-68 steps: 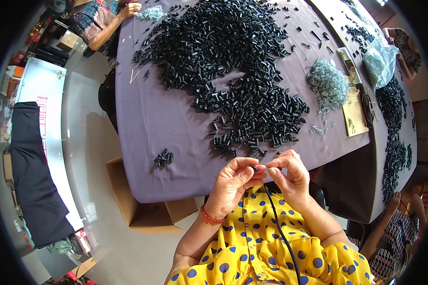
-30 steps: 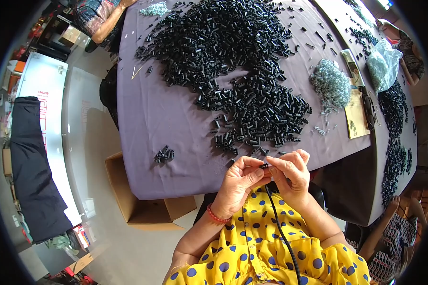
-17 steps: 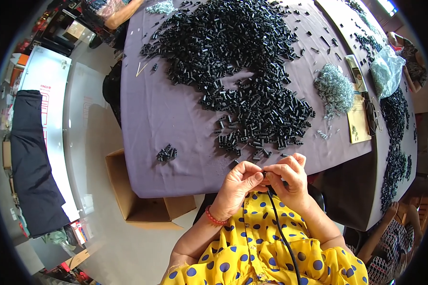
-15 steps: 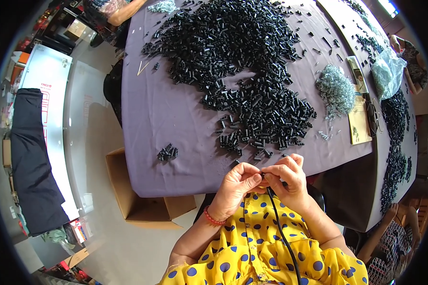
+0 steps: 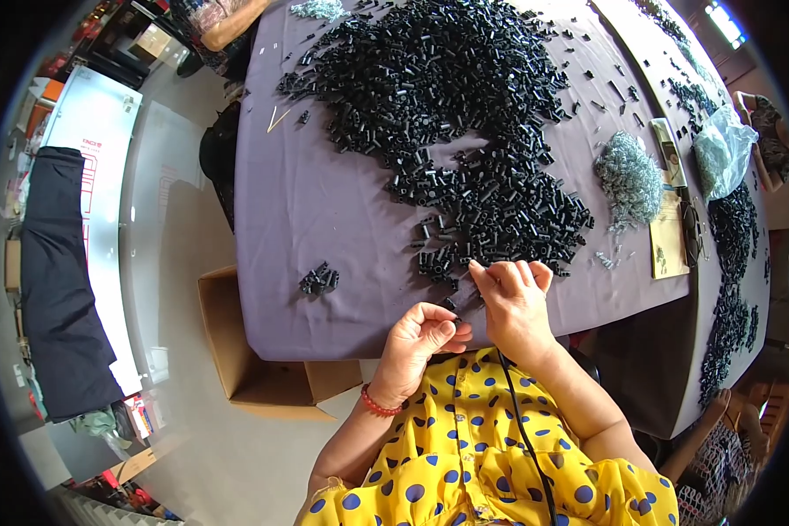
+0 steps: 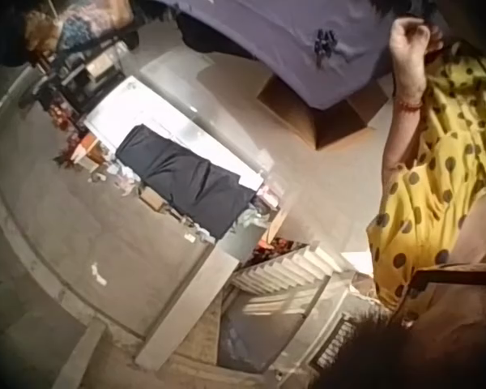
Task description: The person assembles plastic cord locks by picking up plastic parts from a table, fitting the components together by hand, and setting the assembled pieces aside.
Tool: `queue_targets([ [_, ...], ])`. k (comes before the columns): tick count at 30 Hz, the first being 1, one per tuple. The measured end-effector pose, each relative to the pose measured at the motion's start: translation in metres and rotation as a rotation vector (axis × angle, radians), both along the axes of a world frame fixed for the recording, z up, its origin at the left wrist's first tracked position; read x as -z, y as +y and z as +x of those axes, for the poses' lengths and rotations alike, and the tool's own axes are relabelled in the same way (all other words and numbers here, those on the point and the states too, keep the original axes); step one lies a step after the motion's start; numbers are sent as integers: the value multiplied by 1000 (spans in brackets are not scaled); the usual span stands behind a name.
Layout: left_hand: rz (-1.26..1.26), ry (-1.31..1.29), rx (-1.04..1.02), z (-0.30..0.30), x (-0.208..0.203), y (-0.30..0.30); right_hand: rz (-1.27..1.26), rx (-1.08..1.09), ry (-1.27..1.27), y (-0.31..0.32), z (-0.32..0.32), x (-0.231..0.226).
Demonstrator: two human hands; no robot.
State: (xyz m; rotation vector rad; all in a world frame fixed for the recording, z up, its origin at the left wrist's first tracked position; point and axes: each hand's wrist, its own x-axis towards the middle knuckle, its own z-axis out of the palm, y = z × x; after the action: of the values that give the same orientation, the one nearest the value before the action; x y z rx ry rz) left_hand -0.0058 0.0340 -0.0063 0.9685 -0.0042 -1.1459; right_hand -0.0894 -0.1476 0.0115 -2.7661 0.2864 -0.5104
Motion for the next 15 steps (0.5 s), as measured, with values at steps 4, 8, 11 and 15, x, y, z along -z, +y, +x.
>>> queue_targets([
  [4,20,-30,10,1,3,0,-5,-9,96,0,-5,-1],
  [8,14,-24,17,2,6,0,100,-36,47,-5,-11,0],
  [11,-4,-30,38,4,6,-1,46,12,10,-13,-7,3],
  [15,-1,-52,69,2,7,-2,-20,74,0,-20,2,7],
])
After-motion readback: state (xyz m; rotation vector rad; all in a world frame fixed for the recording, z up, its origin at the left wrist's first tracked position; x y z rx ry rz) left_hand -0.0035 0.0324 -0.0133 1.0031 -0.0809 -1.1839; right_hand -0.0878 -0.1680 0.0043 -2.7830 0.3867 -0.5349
